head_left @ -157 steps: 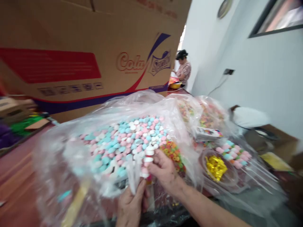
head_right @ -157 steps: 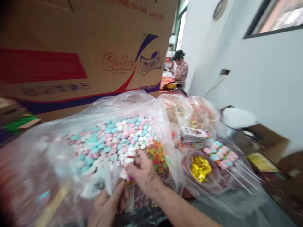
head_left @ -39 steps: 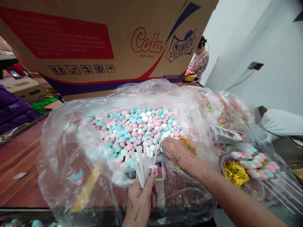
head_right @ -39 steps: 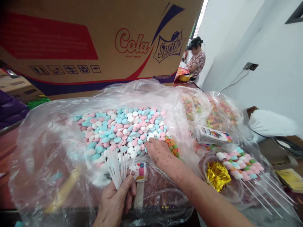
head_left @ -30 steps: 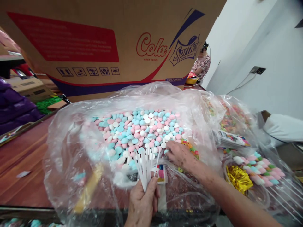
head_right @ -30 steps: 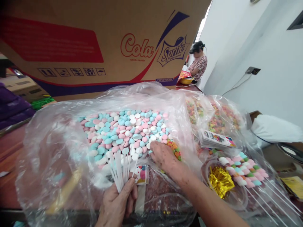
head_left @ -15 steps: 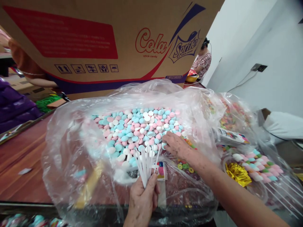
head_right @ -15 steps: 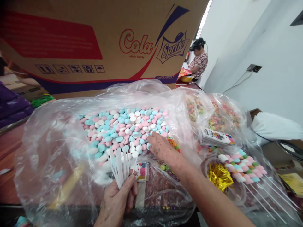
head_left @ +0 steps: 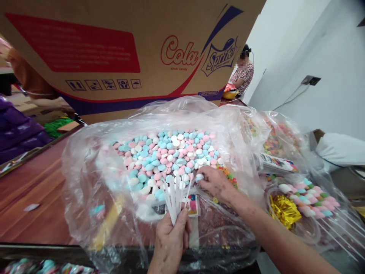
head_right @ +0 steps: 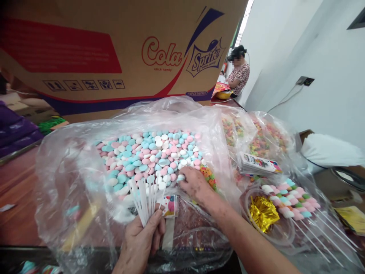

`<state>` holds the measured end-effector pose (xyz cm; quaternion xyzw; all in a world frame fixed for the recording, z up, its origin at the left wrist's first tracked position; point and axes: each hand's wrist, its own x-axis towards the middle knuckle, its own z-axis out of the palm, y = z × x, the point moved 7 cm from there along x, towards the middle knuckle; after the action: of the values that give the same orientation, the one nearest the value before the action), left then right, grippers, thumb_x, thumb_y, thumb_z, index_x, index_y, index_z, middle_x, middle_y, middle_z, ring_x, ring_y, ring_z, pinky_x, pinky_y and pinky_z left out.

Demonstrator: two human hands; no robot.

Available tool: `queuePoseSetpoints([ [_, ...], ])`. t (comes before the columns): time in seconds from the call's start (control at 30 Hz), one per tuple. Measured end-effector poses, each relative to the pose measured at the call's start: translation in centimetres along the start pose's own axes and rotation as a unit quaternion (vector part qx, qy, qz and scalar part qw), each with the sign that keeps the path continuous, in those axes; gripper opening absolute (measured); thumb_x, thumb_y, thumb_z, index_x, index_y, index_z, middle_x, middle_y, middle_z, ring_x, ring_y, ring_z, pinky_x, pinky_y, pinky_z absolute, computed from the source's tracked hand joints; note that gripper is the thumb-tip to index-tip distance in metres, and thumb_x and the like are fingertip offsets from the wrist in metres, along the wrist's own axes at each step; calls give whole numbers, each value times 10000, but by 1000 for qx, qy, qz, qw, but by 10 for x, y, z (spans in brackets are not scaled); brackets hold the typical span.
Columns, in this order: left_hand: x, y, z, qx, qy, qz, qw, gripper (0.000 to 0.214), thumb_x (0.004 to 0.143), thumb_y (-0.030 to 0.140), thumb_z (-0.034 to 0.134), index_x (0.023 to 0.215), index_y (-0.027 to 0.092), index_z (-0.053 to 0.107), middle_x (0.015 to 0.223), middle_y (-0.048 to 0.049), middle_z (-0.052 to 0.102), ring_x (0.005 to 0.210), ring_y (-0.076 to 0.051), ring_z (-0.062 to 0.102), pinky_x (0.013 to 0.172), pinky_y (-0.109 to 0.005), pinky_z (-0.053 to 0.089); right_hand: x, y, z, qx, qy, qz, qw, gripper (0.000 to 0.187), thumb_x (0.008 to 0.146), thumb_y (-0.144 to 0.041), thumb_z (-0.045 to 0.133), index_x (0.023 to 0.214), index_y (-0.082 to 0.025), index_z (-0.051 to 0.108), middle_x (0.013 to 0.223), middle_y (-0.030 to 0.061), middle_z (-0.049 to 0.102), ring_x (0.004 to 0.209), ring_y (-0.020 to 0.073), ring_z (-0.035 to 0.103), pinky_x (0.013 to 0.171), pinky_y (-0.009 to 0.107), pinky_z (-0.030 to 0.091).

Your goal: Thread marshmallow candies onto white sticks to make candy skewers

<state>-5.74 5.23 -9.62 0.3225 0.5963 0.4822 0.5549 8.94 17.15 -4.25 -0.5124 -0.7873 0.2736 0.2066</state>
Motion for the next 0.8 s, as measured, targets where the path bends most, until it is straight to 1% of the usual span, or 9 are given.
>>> queuePoseSetpoints([
  [0.03, 1, -1, 1, 2, -2, 1, 1000, 530, 722, 672, 675, 565, 177, 570, 331, 71, 418, 277, -81, 373, 326, -186, 267, -2, 6, -4, 80, 15, 25, 996, 146, 799, -173, 568, 927, -197, 633, 770, -2, 614, 709, 161, 577, 645, 275, 452],
  [0.07, 1, -2, 1, 4, -2, 2, 1000, 526, 717, 671, 678, 570, 178, 570, 330, 75, 414, 277, -81, 365, 324, -187, 264, -4, 11, -7, 166, 28, 47, 985, 158, 790, -219, 594, 940, -200, 639, 718, -23, 602, 659, 147, 564, 603, 260, 437],
  [0.13, 2, -4, 1, 8, 7, 7, 1000, 514, 706, 667, 685, 582, 180, 578, 352, 72, 435, 283, -78, 351, 316, -191, 247, -8, 17, -9, 312, 42, 77, 946, 238, 746, -296, 662, 964, -202, 650, 689, -42, 609, 611, 129, 556, 564, 246, 427],
  [0.23, 3, -4, 1, 31, 18, 21, 999, 475, 723, 629, 687, 593, 179, 605, 412, 50, 502, 303, -72, 341, 316, -200, 230, -13, 19, -9, 423, 44, 97, 900, 336, 677, -329, 741, 973, -196, 656, 725, -39, 651, 613, 118, 577, 576, 246, 458],
  [0.33, 2, 0, 2, 56, 15, 33, 998, 428, 740, 592, 689, 630, 180, 648, 416, 51, 502, 317, -81, 344, 324, -209, 234, -15, 15, -9, 450, 47, 102, 886, 355, 657, -328, 769, 965, -193, 654, 720, -37, 667, 611, 118, 593, 590, 252, 486],
  [0.4, 2, 4, 3, 66, 13, 39, 997, 412, 742, 582, 688, 656, 180, 667, 410, 53, 493, 332, -91, 361, 333, -210, 246, -15, 13, -10, 451, 48, 99, 886, 360, 659, -330, 774, 969, -193, 651, 706, -37, 666, 604, 121, 595, 594, 259, 495],
  [0.5, 1, 8, 4, 81, 7, 41, 996, 424, 752, 582, 672, 612, 183, 644, 414, 45, 497, 352, -98, 372, 348, -208, 255, -15, 11, -10, 444, 49, 89, 890, 358, 664, -319, 779, 975, -194, 653, 680, -46, 642, 599, 115, 578, 585, 249, 479],
  [0.67, 3, 4, 4, 85, 9, 44, 995, 450, 753, 582, 661, 543, 191, 586, 413, 40, 485, 365, -96, 348, 361, -208, 229, -15, 15, -12, 431, 73, 77, 896, 338, 681, -322, 782, 974, -200, 663, 695, -47, 626, 629, 111, 570, 590, 234, 461],
  [0.8, 6, 1, 4, 86, 13, 61, 994, 448, 771, 566, 647, 534, 191, 581, 414, 36, 484, 383, -103, 355, 380, -212, 233, -16, 17, -9, 444, 70, 75, 890, 335, 678, -326, 795, 962, -208, 663, 697, -45, 632, 641, 117, 582, 594, 234, 467],
])
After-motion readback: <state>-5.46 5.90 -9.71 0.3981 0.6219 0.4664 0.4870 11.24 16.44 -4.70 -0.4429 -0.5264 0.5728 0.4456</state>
